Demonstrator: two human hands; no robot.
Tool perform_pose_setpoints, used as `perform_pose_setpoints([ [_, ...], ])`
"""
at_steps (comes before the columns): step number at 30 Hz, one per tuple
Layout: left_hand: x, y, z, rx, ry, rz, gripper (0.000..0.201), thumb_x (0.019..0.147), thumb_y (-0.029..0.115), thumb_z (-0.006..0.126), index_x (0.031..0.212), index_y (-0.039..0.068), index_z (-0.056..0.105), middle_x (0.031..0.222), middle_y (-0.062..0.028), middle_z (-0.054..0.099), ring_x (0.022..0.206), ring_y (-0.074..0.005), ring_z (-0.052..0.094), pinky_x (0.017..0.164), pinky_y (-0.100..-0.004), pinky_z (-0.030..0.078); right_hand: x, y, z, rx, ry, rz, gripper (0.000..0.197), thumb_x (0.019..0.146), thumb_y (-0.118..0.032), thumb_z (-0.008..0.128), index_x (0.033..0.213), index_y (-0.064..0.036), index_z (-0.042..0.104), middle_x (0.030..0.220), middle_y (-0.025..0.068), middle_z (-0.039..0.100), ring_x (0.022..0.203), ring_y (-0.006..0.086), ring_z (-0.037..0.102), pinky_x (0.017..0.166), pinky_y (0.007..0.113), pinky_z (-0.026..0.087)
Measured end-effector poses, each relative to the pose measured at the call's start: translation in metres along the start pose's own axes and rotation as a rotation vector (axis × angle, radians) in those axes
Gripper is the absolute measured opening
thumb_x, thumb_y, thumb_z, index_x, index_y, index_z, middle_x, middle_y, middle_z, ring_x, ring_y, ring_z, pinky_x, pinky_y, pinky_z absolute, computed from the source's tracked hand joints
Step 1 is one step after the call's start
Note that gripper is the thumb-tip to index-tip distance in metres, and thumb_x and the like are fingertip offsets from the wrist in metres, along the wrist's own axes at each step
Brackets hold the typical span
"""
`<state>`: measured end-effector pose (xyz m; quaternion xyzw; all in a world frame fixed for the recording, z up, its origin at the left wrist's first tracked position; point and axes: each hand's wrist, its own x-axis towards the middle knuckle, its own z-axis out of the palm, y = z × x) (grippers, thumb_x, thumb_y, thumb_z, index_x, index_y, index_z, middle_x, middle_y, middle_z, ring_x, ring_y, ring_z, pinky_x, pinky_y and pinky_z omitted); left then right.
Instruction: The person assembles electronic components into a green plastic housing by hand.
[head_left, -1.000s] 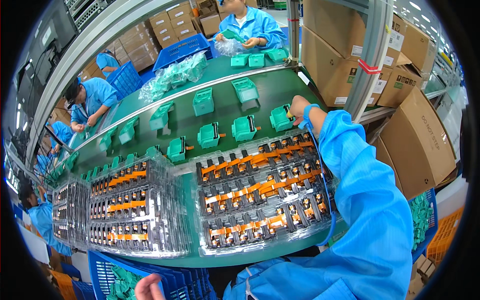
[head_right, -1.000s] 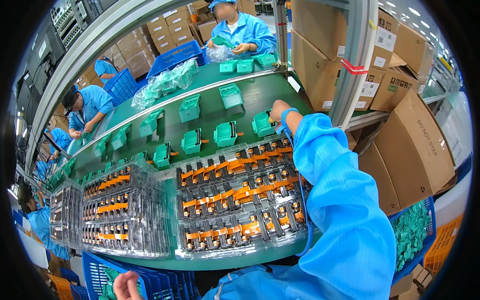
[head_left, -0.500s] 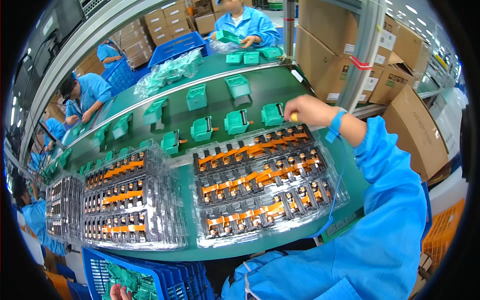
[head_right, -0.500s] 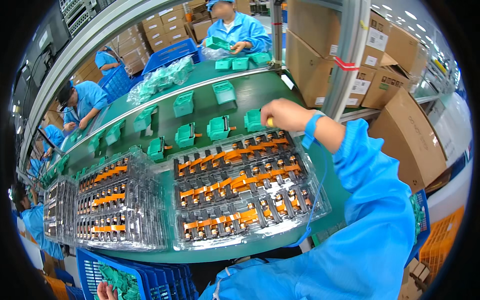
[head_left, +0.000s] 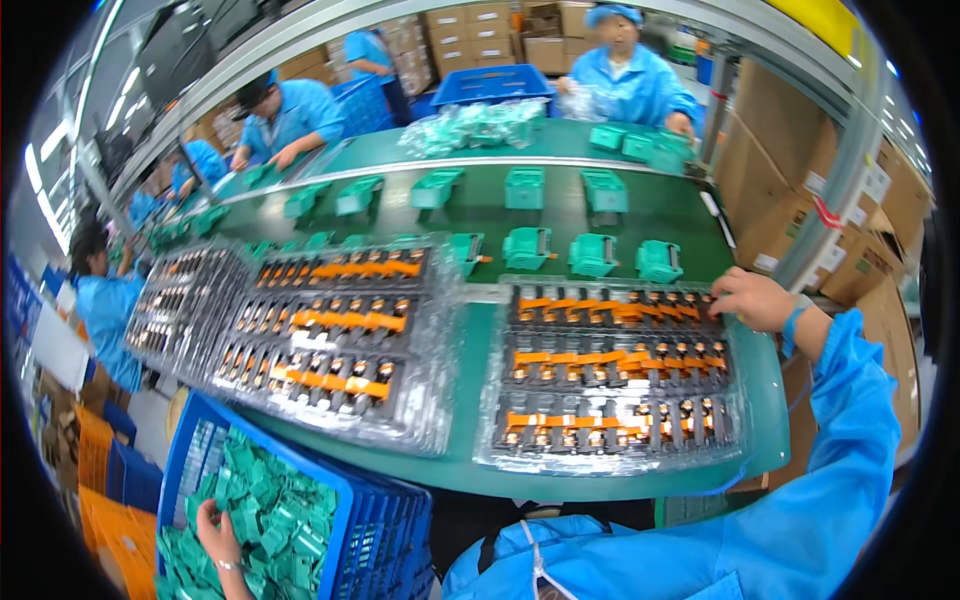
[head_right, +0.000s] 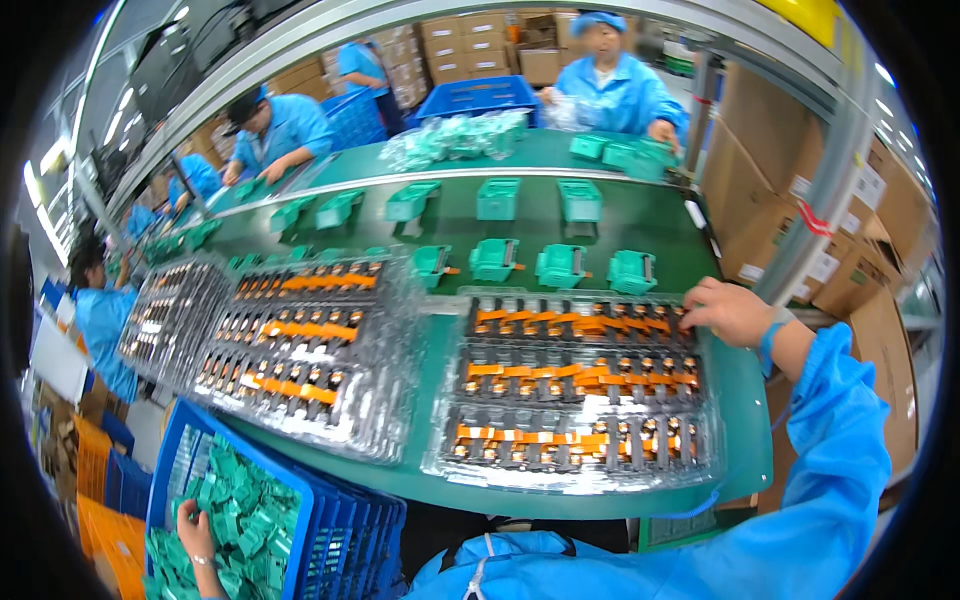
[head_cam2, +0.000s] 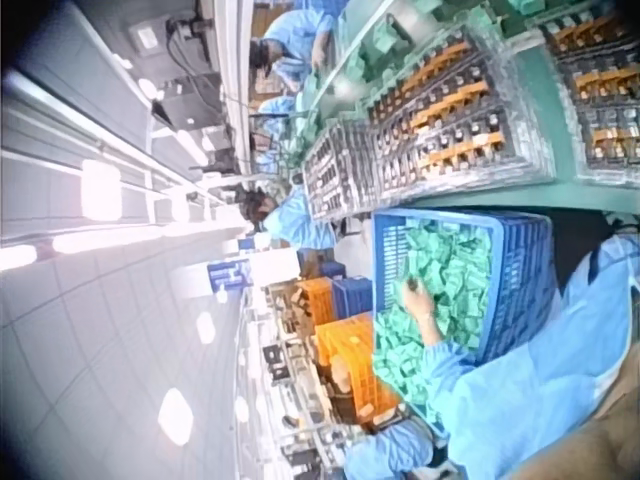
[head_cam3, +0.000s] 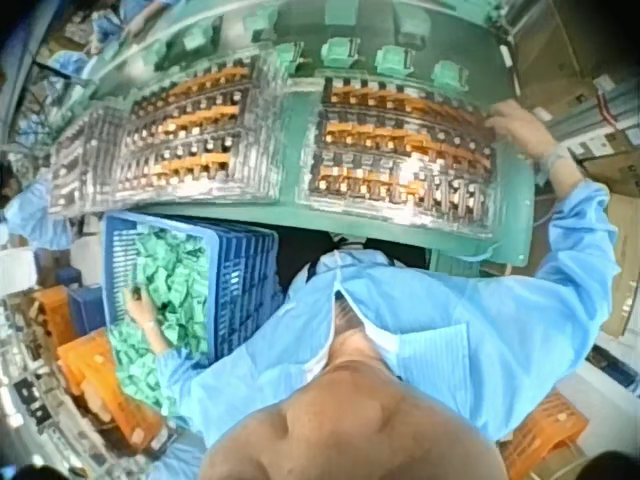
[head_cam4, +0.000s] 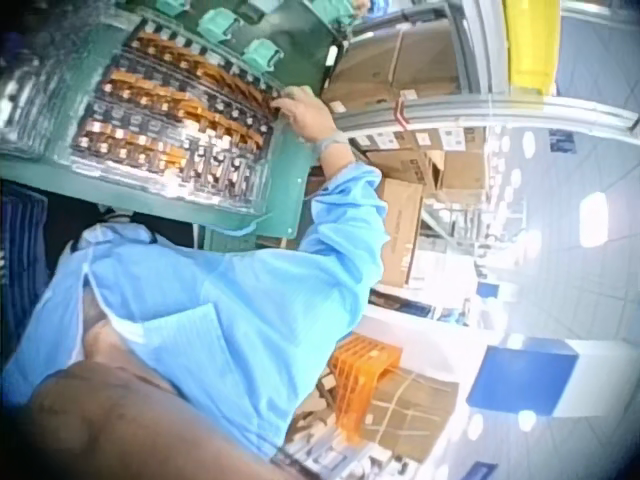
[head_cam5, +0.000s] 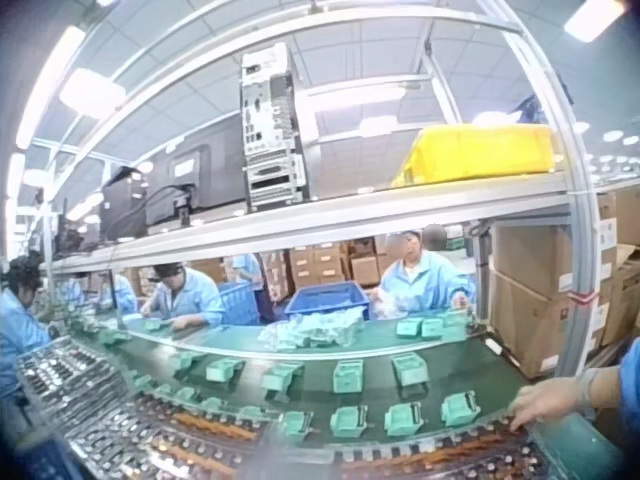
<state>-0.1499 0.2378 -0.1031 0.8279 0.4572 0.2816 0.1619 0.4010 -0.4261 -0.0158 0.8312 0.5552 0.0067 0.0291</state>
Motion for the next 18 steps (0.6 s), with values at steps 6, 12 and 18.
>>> perform_pose_setpoints([
  [6,0.017,-0.047,0.020,0.261,-0.061,-0.080,0.034,0.072,0.012,0.065,0.104,0.004,0.059,0.105,-0.0150,0.060,0.099,-0.0306,0.056,0.086,-0.0365,0.045,0.008,0.001,0.004,-0.183,-0.112,0.031,0.019,0.067,-0.002,0.054,0.079,-0.0155,0.058,0.090,0.0089,0.051,0.089,0.0297,0.048,0.071,0.036,0.043],
  [12,0.026,-0.069,0.007,0.369,-0.061,-0.203,0.027,0.071,0.015,0.064,0.097,0.008,0.062,0.094,-0.0143,0.062,0.092,-0.0309,0.058,0.082,-0.0387,0.046,0.015,0.028,0.012,0.126,-0.013,0.007,0.013,0.059,0.002,0.058,0.066,-0.0083,0.055,0.080,0.0088,0.053,0.080,0.0294,0.052,0.066,0.036,0.044],
  [18,0.070,-0.059,0.025,0.273,0.028,-0.130,0.031,0.073,0.015,0.063,0.103,0.010,0.059,0.090,-0.0097,0.064,0.085,-0.0282,0.061,0.076,-0.0381,0.048,-0.023,0.038,0.040,0.651,0.253,0.358,0.027,0.075,0.006,0.052,0.098,-0.0057,0.046,0.093,0.0057,0.052,0.080,0.0175,0.052,0.067,0.030,0.044],
])
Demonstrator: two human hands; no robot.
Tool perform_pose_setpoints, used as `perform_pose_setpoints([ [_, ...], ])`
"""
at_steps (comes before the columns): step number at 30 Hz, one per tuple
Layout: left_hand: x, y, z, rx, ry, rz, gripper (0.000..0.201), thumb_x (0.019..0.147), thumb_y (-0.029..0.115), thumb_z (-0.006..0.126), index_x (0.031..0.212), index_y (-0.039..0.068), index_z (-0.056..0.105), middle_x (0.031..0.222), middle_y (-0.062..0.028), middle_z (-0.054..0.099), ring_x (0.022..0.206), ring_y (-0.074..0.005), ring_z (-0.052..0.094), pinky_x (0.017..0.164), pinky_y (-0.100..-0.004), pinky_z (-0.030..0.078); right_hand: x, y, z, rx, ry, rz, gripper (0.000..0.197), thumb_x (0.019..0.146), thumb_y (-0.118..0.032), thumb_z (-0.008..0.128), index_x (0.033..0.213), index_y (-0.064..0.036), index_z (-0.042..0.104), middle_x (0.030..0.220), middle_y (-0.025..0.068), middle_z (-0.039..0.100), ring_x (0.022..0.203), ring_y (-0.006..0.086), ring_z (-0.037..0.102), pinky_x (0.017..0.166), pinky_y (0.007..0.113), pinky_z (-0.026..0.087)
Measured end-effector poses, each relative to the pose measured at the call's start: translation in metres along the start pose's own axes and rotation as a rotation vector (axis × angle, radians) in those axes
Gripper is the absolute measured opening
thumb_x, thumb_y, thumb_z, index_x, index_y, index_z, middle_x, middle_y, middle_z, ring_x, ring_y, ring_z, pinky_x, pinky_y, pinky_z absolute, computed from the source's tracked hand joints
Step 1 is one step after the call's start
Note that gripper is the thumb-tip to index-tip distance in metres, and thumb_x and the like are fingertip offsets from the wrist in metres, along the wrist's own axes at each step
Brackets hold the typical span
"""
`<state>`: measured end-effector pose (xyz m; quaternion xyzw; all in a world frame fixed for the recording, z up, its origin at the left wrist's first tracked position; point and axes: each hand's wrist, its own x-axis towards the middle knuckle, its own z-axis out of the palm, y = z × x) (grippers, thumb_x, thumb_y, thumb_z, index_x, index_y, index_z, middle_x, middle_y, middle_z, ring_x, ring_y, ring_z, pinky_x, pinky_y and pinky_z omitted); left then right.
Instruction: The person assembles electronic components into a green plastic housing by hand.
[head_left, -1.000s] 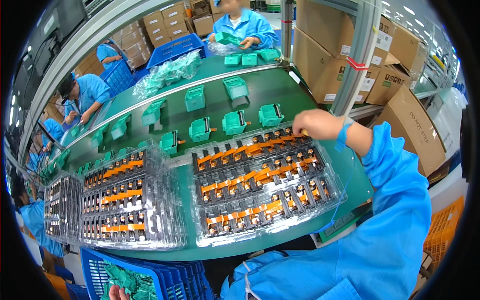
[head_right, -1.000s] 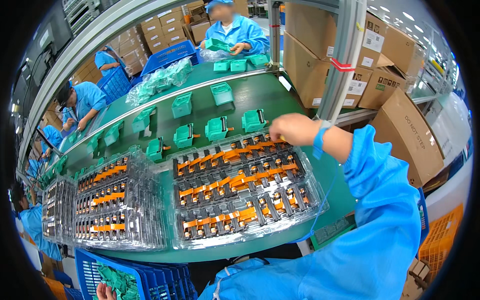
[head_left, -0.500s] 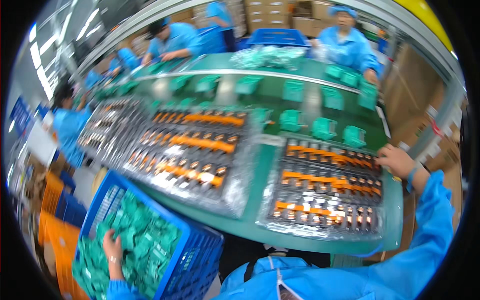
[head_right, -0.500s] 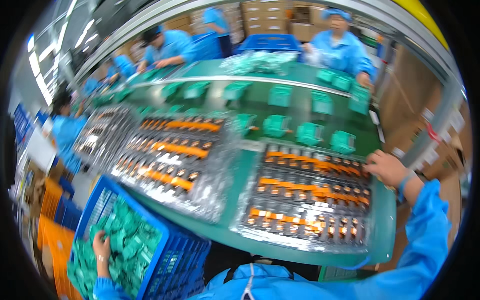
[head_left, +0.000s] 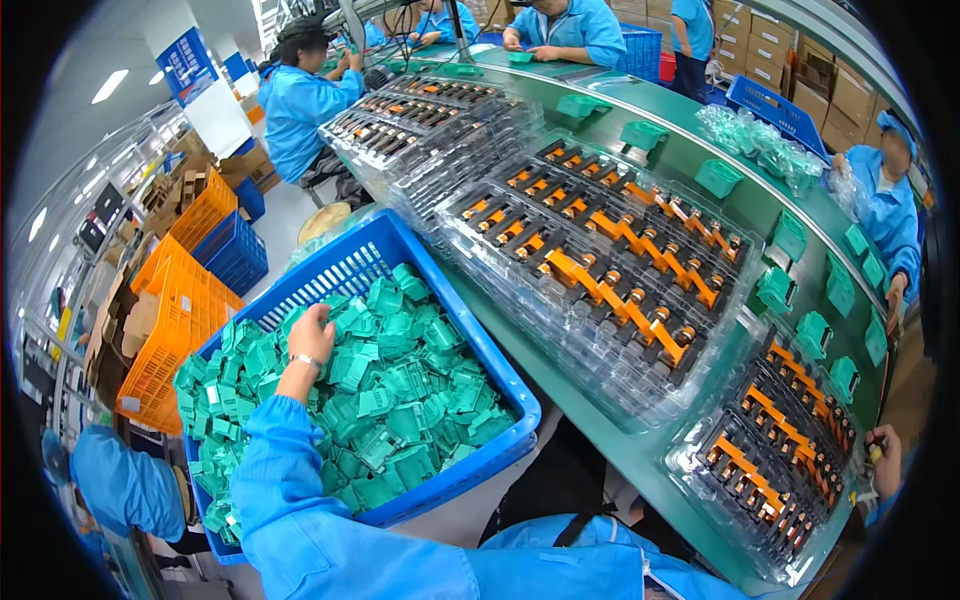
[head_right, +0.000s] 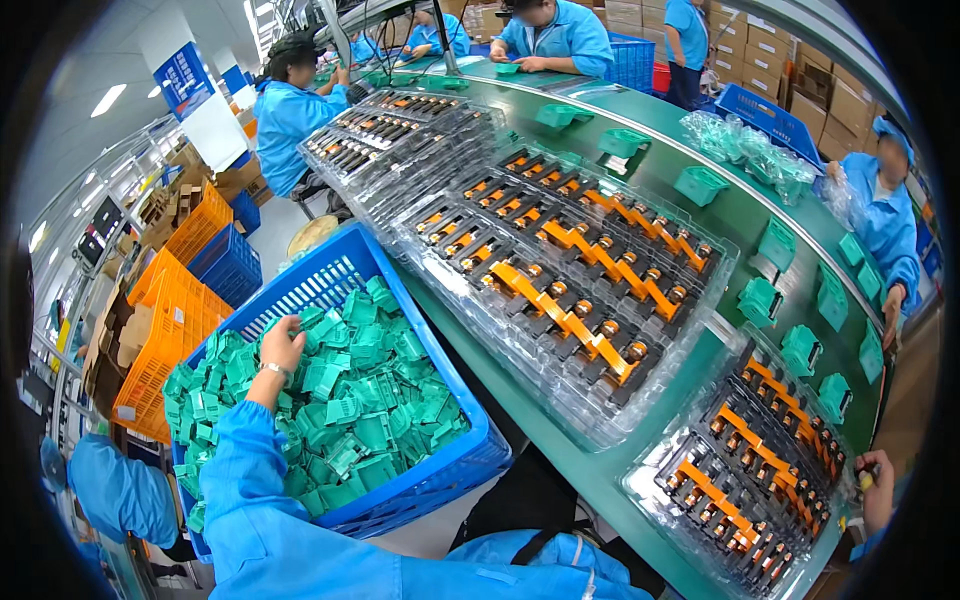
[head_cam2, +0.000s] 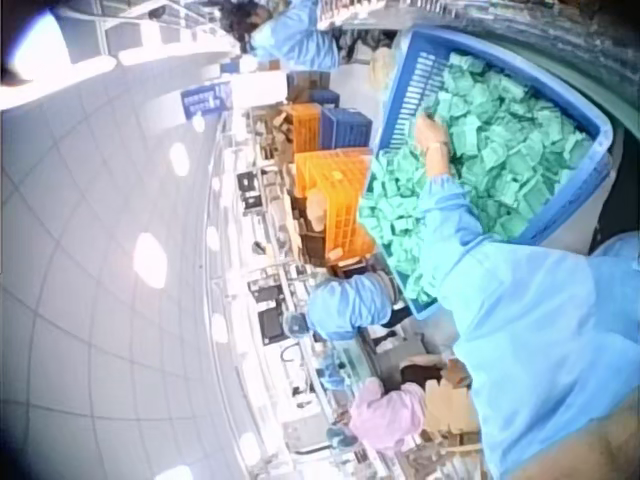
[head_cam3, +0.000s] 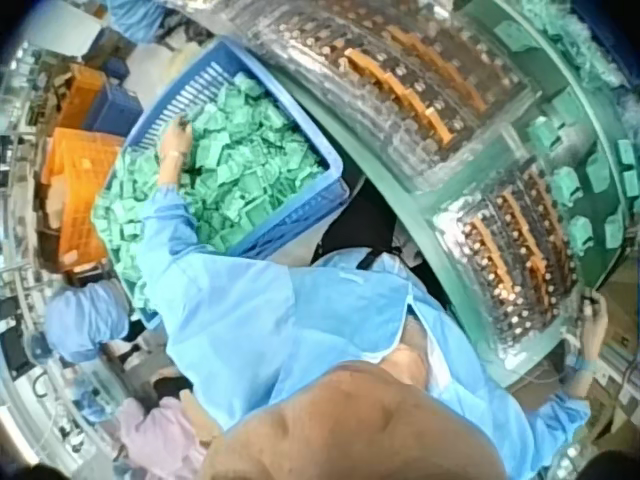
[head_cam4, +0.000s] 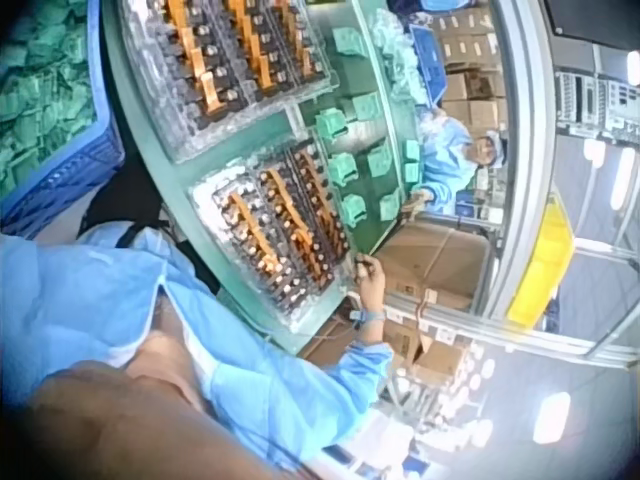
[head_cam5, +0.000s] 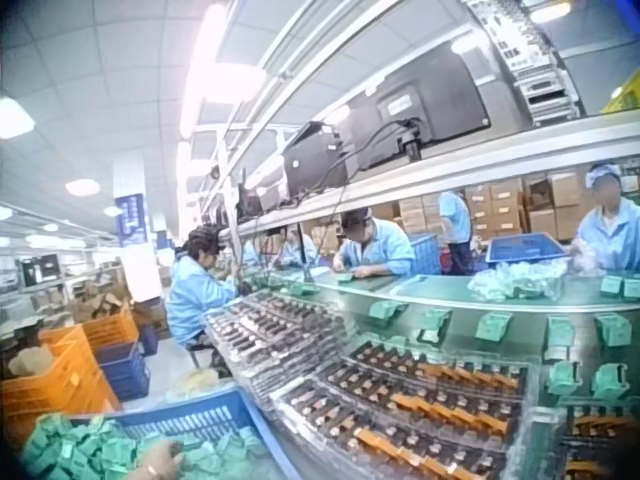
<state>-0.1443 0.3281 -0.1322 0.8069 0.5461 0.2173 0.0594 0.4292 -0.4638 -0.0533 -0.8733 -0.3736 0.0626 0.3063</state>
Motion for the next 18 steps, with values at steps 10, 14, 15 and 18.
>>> perform_pose_setpoints([
  [10,0.083,0.086,0.124,0.019,-0.110,-0.308,0.065,0.073,0.046,0.064,0.113,-0.003,0.050,0.109,-0.0230,0.058,0.103,-0.0362,0.055,0.087,-0.0413,0.044,-0.015,-0.166,0.074,0.597,0.211,0.407,0.030,0.085,-0.018,0.057,0.107,-0.0095,0.037,0.089,0.0103,0.053,0.064,0.0157,0.057,0.052,0.022,0.049],
  [14,0.096,0.083,0.160,-0.068,-0.149,-0.483,0.068,0.074,0.045,0.064,0.117,-0.004,0.044,0.112,-0.0239,0.056,0.103,-0.0365,0.055,0.087,-0.0419,0.044,-0.036,-0.182,0.081,0.678,0.336,0.436,0.034,0.084,-0.021,0.059,0.106,-0.0097,0.035,0.084,0.0091,0.055,0.056,0.0162,0.057,0.047,0.021,0.049],
  [15,0.096,0.093,0.166,-0.074,-0.158,-0.493,0.069,0.073,0.044,0.064,0.119,-0.003,0.041,0.112,-0.0240,0.056,0.103,-0.0367,0.056,0.087,-0.0416,0.044,-0.038,-0.190,0.083,0.683,0.332,0.436,0.034,0.084,-0.022,0.059,0.105,-0.0097,0.035,0.085,0.0090,0.055,0.057,0.0165,0.058,0.047,0.021,0.049],
  [18,0.102,0.050,0.179,-0.232,-0.012,-0.523,0.065,0.070,0.032,0.066,0.119,-0.003,0.043,0.107,-0.0248,0.058,0.096,-0.0369,0.059,0.086,-0.0403,0.046,-0.036,-0.198,0.090,0.721,0.335,0.418,0.035,0.084,-0.024,0.059,0.105,-0.0098,0.035,0.086,0.0090,0.054,0.059,0.0171,0.059,0.047,0.021,0.051],
])
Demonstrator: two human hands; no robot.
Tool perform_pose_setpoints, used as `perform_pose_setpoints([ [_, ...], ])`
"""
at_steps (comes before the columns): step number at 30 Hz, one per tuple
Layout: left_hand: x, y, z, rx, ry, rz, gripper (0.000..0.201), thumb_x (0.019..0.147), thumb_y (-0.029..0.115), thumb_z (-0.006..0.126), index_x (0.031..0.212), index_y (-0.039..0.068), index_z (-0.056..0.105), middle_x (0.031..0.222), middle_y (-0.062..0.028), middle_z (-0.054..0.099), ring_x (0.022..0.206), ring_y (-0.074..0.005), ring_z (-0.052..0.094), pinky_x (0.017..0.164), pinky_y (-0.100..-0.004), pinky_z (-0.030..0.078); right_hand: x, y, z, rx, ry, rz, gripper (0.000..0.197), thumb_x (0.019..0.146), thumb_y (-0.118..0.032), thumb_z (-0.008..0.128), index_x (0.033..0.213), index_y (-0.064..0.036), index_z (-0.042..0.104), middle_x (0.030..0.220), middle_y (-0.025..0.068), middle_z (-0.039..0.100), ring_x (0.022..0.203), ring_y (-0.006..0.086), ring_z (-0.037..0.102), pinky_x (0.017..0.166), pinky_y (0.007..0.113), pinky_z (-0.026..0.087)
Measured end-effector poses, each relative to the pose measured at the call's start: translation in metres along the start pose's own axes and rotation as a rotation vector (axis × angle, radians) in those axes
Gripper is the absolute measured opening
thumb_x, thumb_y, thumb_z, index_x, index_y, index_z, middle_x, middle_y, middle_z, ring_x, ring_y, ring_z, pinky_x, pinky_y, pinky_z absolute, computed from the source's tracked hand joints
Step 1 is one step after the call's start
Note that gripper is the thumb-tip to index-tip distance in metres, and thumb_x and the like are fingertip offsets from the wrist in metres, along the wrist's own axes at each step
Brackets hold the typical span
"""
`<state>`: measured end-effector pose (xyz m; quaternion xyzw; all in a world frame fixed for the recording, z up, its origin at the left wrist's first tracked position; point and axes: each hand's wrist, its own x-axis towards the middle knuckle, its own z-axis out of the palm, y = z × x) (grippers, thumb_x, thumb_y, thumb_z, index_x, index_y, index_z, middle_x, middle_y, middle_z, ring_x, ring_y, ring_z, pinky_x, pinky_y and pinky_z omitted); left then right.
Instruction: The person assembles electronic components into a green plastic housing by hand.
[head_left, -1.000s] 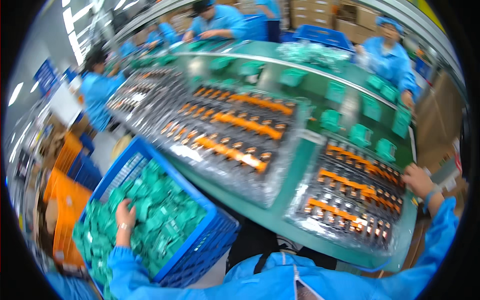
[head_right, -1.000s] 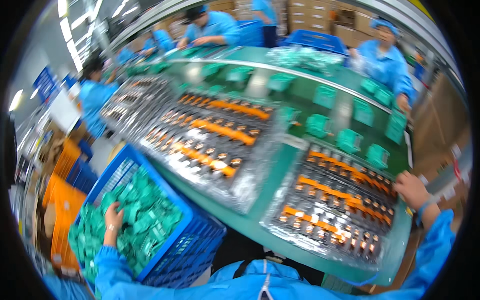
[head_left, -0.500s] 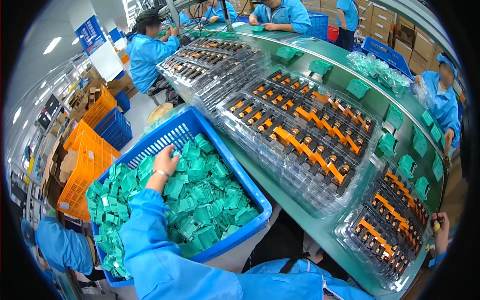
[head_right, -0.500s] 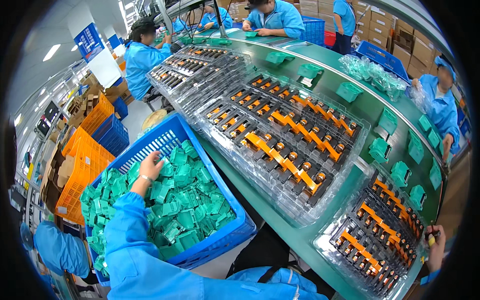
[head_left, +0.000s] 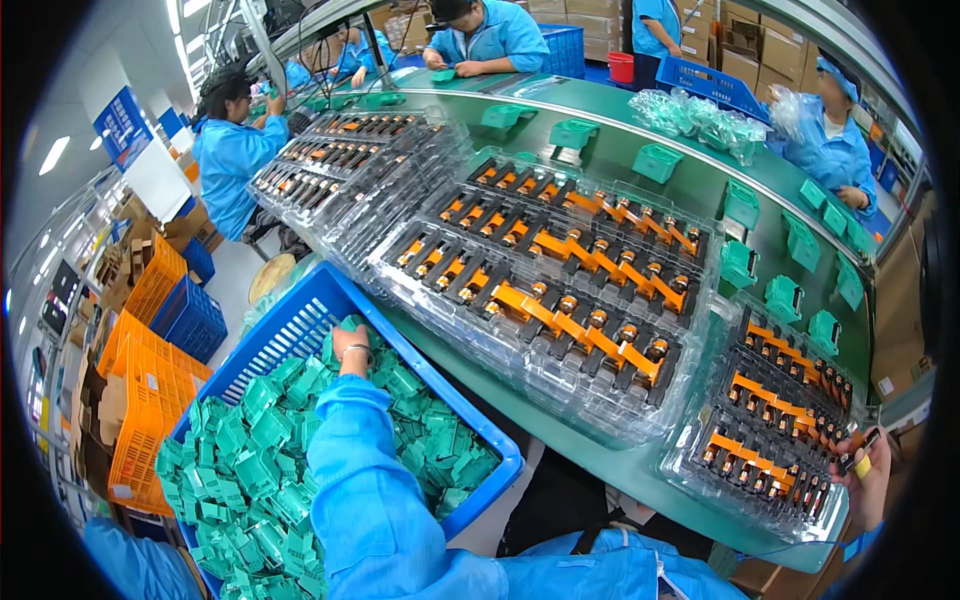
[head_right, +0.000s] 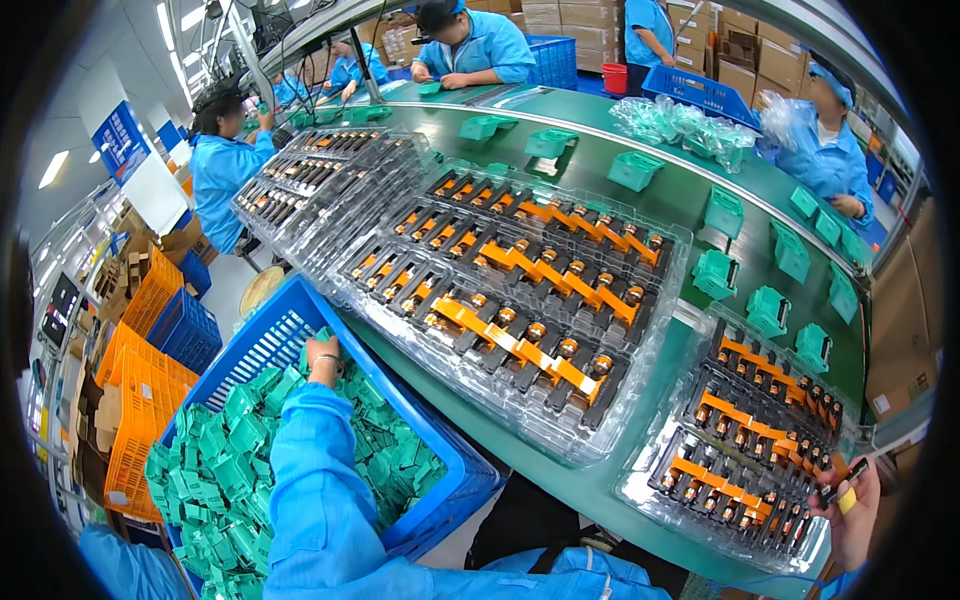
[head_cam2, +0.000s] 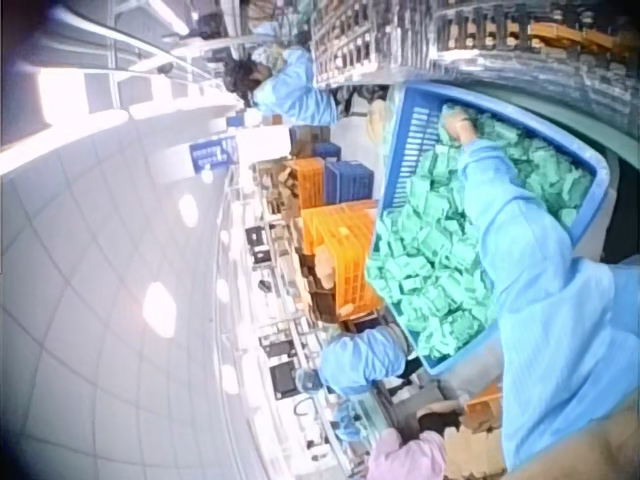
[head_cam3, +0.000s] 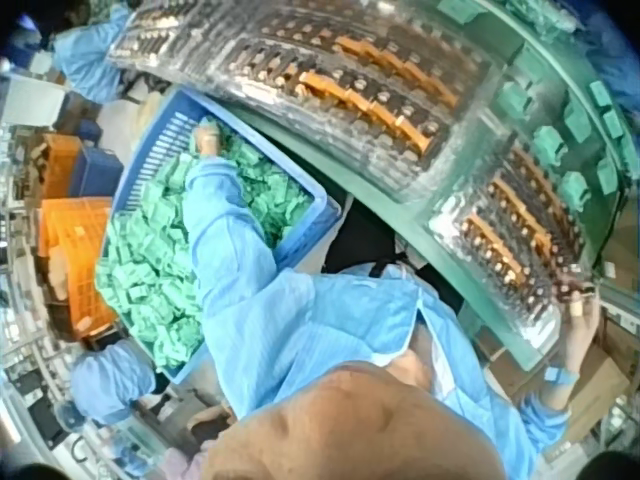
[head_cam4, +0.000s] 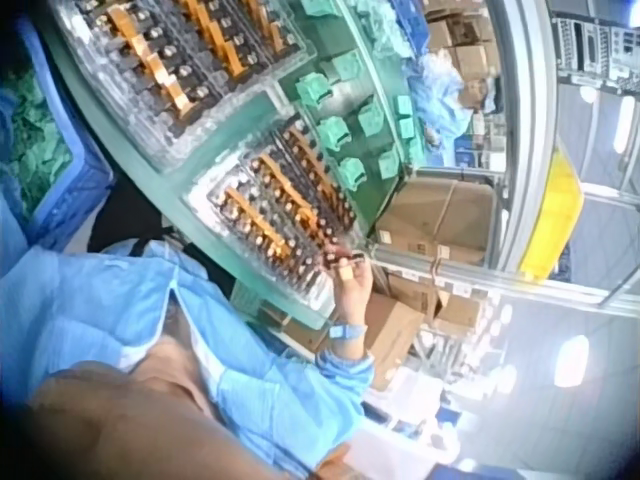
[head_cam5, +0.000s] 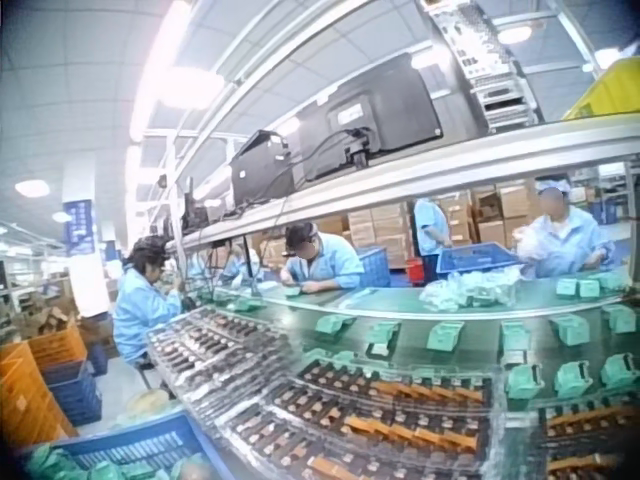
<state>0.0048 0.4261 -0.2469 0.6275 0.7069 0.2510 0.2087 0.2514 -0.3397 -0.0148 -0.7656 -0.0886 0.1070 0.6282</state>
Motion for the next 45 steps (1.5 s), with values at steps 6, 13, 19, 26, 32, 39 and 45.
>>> perform_pose_setpoints([
  [6,-0.015,-0.006,-0.043,-0.889,-0.300,-0.355,0.035,0.075,-0.002,0.055,0.109,-0.003,0.047,0.101,-0.0174,0.053,0.087,-0.0361,0.057,0.068,-0.0513,0.055,0.005,0.005,0.011,0.082,0.032,0.017,0.031,0.085,-0.023,0.059,0.103,-0.0091,0.037,0.088,0.0093,0.054,0.062,0.0189,0.060,0.048,0.023,0.052],
  [13,-0.107,-0.023,-0.165,-1.381,-0.631,-0.353,0.020,0.078,-0.002,0.053,0.097,-0.007,0.048,0.103,-0.0169,0.055,0.095,-0.0323,0.056,0.088,-0.0477,0.048,0.031,0.010,0.035,0.103,-0.159,-0.053,0.030,0.078,-0.022,0.067,0.094,-0.0056,0.049,0.082,0.0070,0.057,0.058,0.0110,0.055,0.054,0.019,0.047],
  [19,-0.268,0.050,-0.235,-1.269,-0.942,0.138,0.035,0.073,0.003,0.065,0.103,0.001,0.049,0.103,-0.0106,0.058,0.098,-0.0220,0.057,0.084,-0.0364,0.048,0.037,0.016,0.038,0.179,-0.190,-0.013,0.031,0.074,-0.021,0.070,0.095,-0.0024,0.056,0.073,0.0057,0.059,0.051,0.0053,0.043,0.045,0.016,0.029],
  [26,-0.416,0.102,-0.199,-0.915,-0.805,0.901,0.051,0.055,-0.002,0.081,0.086,0.007,0.041,0.103,-0.0124,0.052,0.100,-0.0261,0.054,0.083,-0.0378,0.047,0.038,0.000,0.056,-0.145,-0.228,-0.326,0.019,0.069,-0.004,0.065,0.088,0.0011,0.064,0.089,0.0070,0.059,0.085,0.0156,0.055,0.076,0.027,0.043],
  [32,-0.478,0.134,-0.120,-0.895,-0.755,1.131,0.035,0.064,-0.002,0.075,0.080,0.004,0.044,0.108,-0.0153,0.050,0.100,-0.0249,0.055,0.085,-0.0340,0.047,0.038,0.020,0.048,0.166,-0.254,-0.369,0.021,0.072,0.009,0.063,0.092,0.0024,0.059,0.099,0.0082,0.054,0.088,0.0140,0.056,0.076,0.027,0.050],
  [39,-0.521,0.184,-0.094,-0.994,-1.542,0.245,0.033,0.076,-0.005,0.066,0.097,0.001,0.042,0.104,-0.0115,0.054,0.096,-0.0158,0.055,0.087,-0.0306,0.044,0.031,0.020,0.046,0.437,-0.291,-0.336,0.021,0.077,0.005,0.064,0.096,0.0008,0.056,0.090,0.0026,0.054,0.085,0.0106,0.054,0.077,0.025,0.047],
  [45,-0.539,0.189,-0.079,-1.015,-1.462,0.392,0.034,0.076,-0.004,0.066,0.099,0.000,0.041,0.103,-0.0117,0.055,0.095,-0.0153,0.055,0.086,-0.0290,0.045,0.031,0.025,0.049,0.138,-0.230,-0.370,0.020,0.077,-0.005,0.068,0.093,-0.0002,0.058,0.083,0.0024,0.056,0.074,0.0068,0.054,0.063,0.021,0.047],
])
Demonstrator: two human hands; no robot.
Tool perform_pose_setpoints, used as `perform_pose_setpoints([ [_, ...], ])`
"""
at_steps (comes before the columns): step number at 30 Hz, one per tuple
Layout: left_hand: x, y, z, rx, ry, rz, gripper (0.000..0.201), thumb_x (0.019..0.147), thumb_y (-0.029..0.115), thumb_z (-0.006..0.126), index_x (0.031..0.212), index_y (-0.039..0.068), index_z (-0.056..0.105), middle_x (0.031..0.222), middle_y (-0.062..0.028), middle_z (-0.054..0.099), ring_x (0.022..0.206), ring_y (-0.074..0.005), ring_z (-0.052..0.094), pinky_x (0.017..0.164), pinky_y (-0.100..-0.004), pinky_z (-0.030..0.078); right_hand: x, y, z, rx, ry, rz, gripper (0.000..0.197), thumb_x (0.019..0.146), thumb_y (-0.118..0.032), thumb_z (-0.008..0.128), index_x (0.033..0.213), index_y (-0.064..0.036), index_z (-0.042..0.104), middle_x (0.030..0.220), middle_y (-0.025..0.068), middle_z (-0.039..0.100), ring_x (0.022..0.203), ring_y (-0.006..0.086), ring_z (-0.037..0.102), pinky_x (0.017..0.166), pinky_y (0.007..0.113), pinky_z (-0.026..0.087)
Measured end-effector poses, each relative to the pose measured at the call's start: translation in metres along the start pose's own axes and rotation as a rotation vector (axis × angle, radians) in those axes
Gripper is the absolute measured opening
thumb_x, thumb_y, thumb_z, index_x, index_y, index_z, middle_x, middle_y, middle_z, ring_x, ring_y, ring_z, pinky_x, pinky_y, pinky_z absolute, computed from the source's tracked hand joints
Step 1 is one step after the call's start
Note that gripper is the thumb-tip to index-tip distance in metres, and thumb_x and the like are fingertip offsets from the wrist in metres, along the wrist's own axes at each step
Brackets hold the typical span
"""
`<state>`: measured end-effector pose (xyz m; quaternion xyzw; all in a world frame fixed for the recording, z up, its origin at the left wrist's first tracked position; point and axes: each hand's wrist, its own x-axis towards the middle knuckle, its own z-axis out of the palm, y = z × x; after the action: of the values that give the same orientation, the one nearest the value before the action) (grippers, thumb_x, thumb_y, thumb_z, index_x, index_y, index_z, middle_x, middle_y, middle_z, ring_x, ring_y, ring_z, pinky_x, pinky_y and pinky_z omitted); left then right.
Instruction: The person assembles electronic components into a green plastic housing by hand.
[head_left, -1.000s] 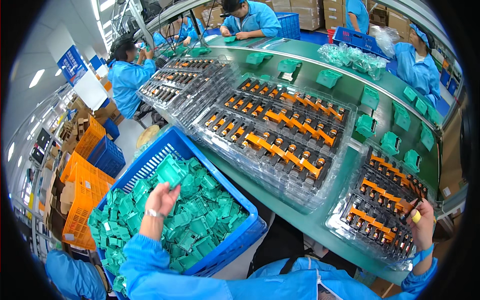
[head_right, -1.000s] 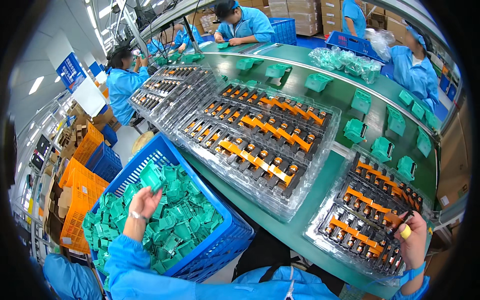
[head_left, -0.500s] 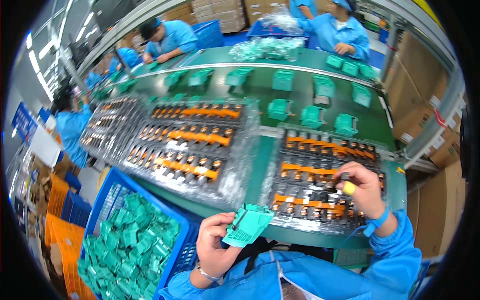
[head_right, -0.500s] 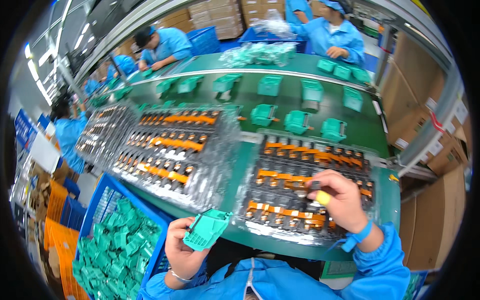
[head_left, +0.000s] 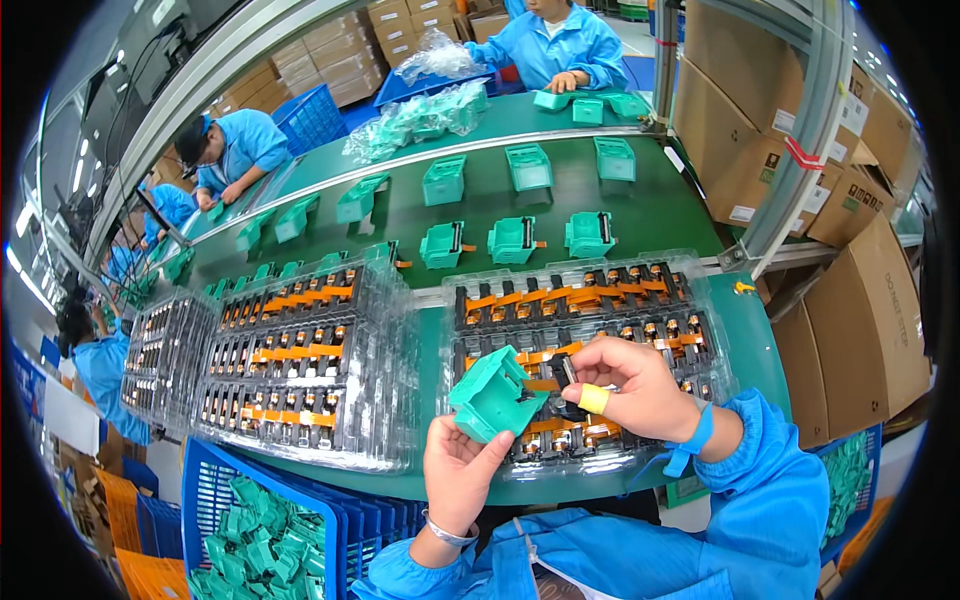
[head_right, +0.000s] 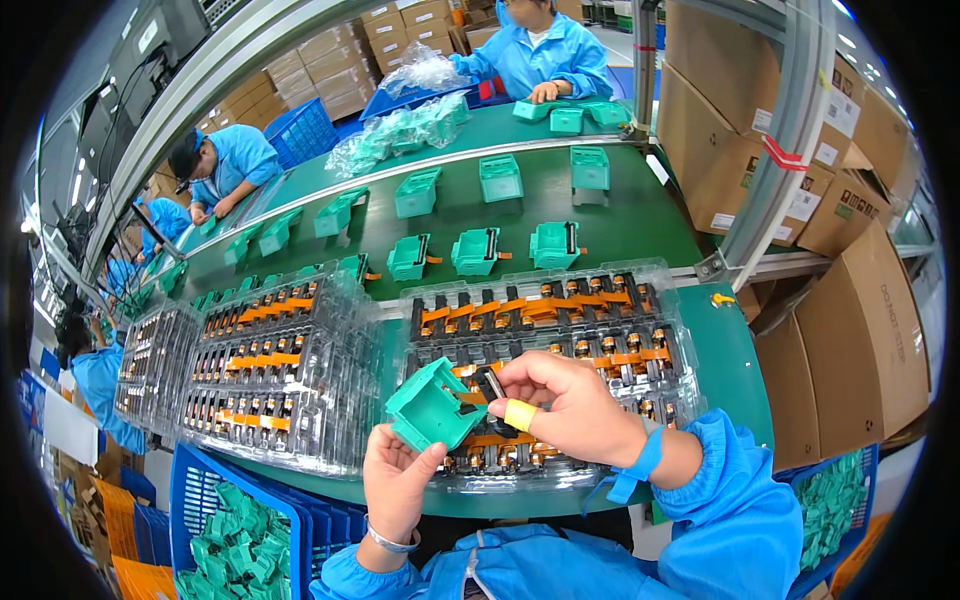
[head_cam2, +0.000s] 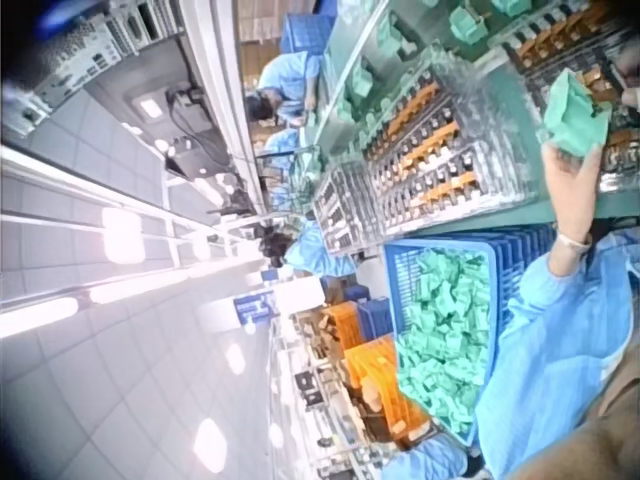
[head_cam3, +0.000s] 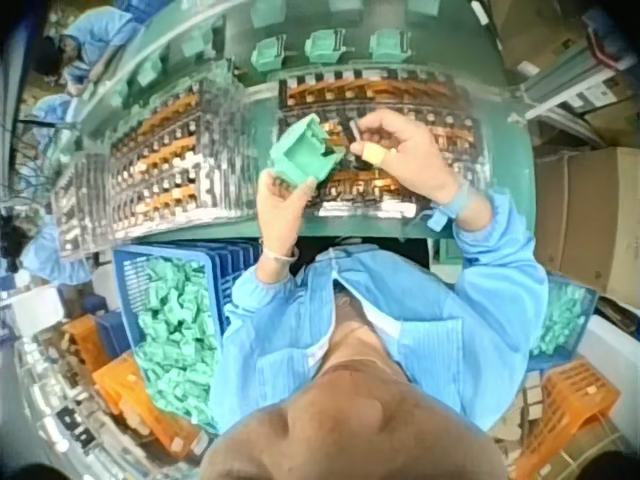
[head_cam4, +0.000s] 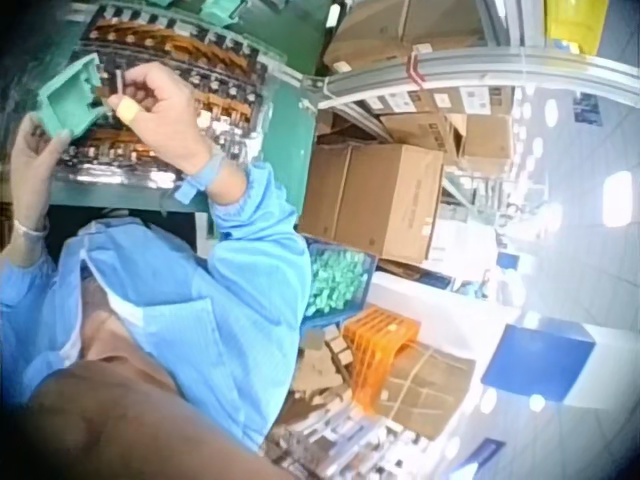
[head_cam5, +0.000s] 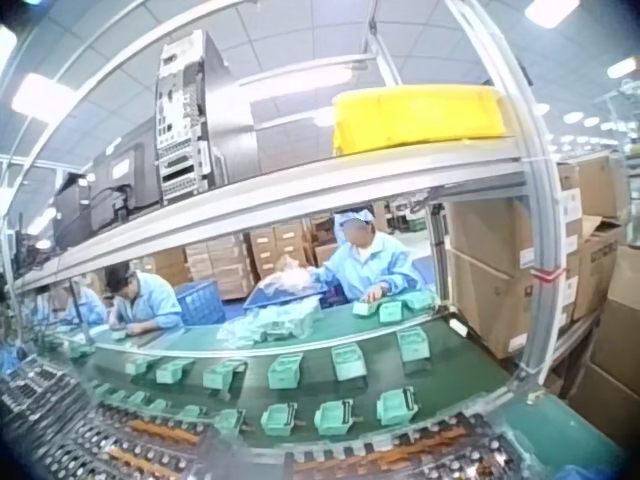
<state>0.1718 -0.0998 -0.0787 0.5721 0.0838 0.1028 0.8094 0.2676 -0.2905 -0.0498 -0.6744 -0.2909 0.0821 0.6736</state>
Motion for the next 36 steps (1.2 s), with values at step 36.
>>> perform_pose_setpoints([
  [36,-0.002,-0.001,0.010,0.039,-0.180,-0.082,0.035,0.072,-0.003,0.071,0.094,0.003,0.045,0.099,-0.0101,0.057,0.096,-0.0170,0.057,0.086,-0.0302,0.047,0.005,0.023,-0.008,0.043,-0.195,0.338,0.019,0.077,-0.012,0.069,0.082,-0.0015,0.053,0.064,-0.0007,0.052,0.059,0.0054,0.047,0.051,0.023,0.039],
])
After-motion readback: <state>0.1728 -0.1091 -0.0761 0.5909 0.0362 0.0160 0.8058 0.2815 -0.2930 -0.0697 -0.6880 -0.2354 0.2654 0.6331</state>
